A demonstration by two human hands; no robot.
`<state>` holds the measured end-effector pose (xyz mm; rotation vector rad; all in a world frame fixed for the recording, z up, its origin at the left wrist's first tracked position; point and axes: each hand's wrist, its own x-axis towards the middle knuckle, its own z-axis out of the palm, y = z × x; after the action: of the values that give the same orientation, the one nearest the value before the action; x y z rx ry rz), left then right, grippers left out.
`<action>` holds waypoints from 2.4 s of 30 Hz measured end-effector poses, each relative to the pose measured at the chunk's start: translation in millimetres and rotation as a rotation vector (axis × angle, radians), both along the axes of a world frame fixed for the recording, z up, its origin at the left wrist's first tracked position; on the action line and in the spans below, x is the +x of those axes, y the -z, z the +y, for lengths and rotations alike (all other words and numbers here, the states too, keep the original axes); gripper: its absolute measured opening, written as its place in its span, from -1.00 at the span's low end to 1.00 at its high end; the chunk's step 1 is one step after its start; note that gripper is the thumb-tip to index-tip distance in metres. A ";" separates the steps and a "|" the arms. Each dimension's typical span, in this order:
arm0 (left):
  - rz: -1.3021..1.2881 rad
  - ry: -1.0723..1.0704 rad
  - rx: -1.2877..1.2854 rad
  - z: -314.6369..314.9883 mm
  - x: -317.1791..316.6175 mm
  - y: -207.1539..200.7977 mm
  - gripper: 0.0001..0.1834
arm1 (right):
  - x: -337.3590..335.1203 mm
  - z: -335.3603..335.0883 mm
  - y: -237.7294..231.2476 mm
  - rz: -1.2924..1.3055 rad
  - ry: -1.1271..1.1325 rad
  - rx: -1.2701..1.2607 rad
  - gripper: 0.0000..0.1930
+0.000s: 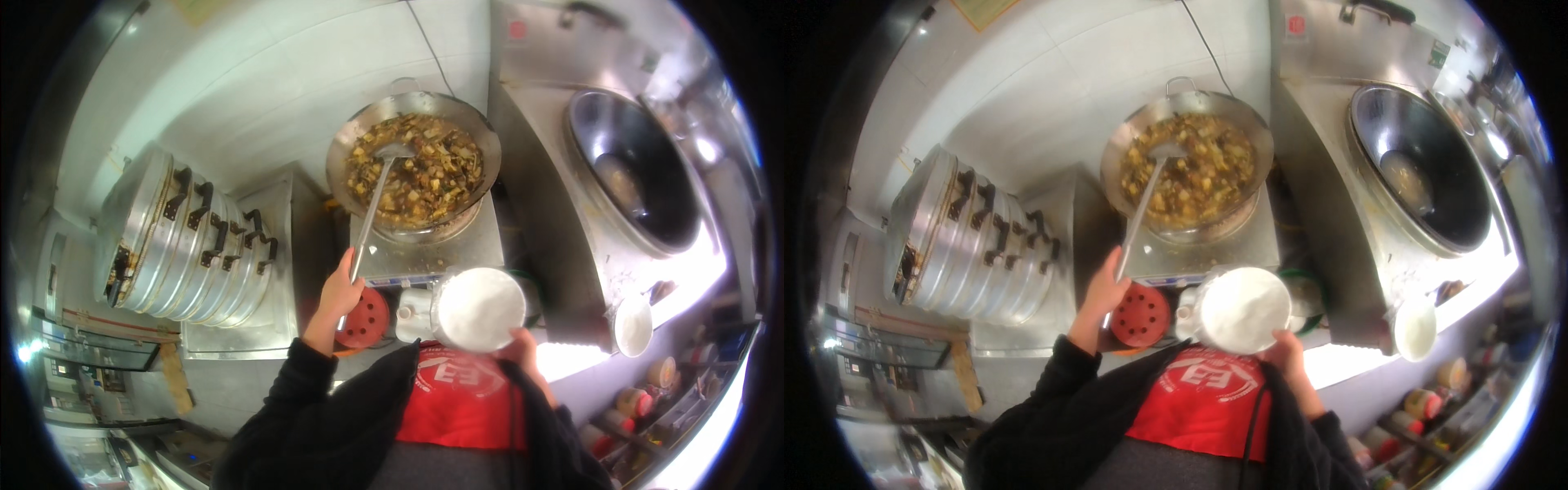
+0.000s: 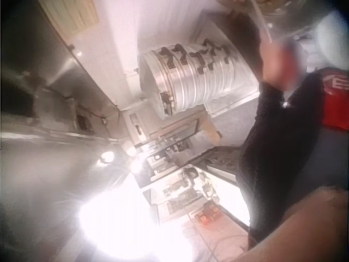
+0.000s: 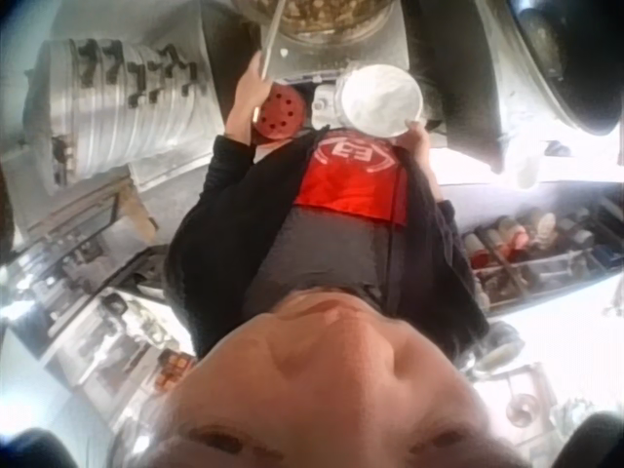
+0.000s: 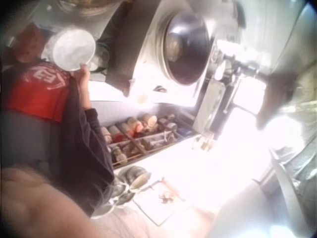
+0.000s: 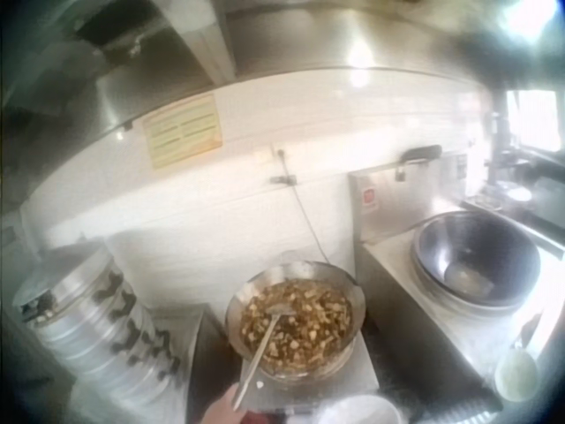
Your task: The person stirs a large wok of cooked food with a ladle, then scoops portions into a white bowl held in the other hand. The person continues to serve the food into the bowl until it is full.
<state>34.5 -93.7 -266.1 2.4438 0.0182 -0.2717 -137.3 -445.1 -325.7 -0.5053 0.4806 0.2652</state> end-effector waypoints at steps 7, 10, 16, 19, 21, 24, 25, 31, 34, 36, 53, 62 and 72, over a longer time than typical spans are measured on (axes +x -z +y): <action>-0.032 -0.009 0.048 0.3 -2.1 8.0 -0.21 | -2.5 2.9 -2.6 -0.037 0.004 0.063 -0.29; 0.059 -0.096 -0.019 1.1 -2.2 14.3 -0.19 | -2.5 2.6 -5.3 -0.028 -0.015 0.050 -0.29; 0.030 -0.112 -0.072 4.6 -1.9 26.3 -0.22 | -2.7 4.6 -11.8 -0.035 -0.036 0.042 -0.28; -0.103 -0.038 -0.034 5.6 -2.5 28.4 -0.26 | -3.3 6.0 -15.1 0.007 -0.033 0.012 -0.28; -0.090 -0.039 -0.049 4.9 -3.3 25.9 -0.28 | -3.6 5.8 -16.1 0.010 -0.027 -0.008 -0.28; -0.058 -0.054 -0.041 1.4 -5.0 18.3 -0.28 | -2.8 4.2 -15.1 0.003 -0.044 -0.056 -0.28; -0.053 -0.059 -0.033 0.3 -5.4 15.6 -0.28 | -2.3 3.6 -14.6 0.036 -0.041 -0.100 -0.28; -0.036 -0.061 -0.048 -1.1 -6.7 11.8 -0.27 | -2.6 5.3 -18.0 0.012 -0.043 -0.043 -0.26; -0.059 -0.056 -0.023 -0.1 -7.6 15.9 -0.27 | -2.7 6.7 -21.9 -0.004 -0.033 -0.035 -0.26; -0.117 -0.039 -0.009 -0.5 -9.0 17.9 -0.30 | -2.7 6.5 -22.3 0.027 -0.018 -0.050 -0.27; -0.020 -0.059 -0.018 -8.1 -9.5 3.3 -0.27 | -2.7 10.3 -29.3 -0.003 -0.024 -0.051 -0.24; -0.028 -0.066 0.001 -8.3 -11.0 8.2 -0.25 | -2.7 11.4 -34.5 0.005 -0.016 -0.068 -0.21; -0.121 -0.041 0.063 -4.3 -9.3 24.4 -0.28 | -1.8 8.3 -27.9 0.017 -0.027 -0.021 -0.25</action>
<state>25.1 -98.0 -290.5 2.5149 0.0244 -0.1062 -139.1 -436.8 -297.8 -0.5307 0.4942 0.2912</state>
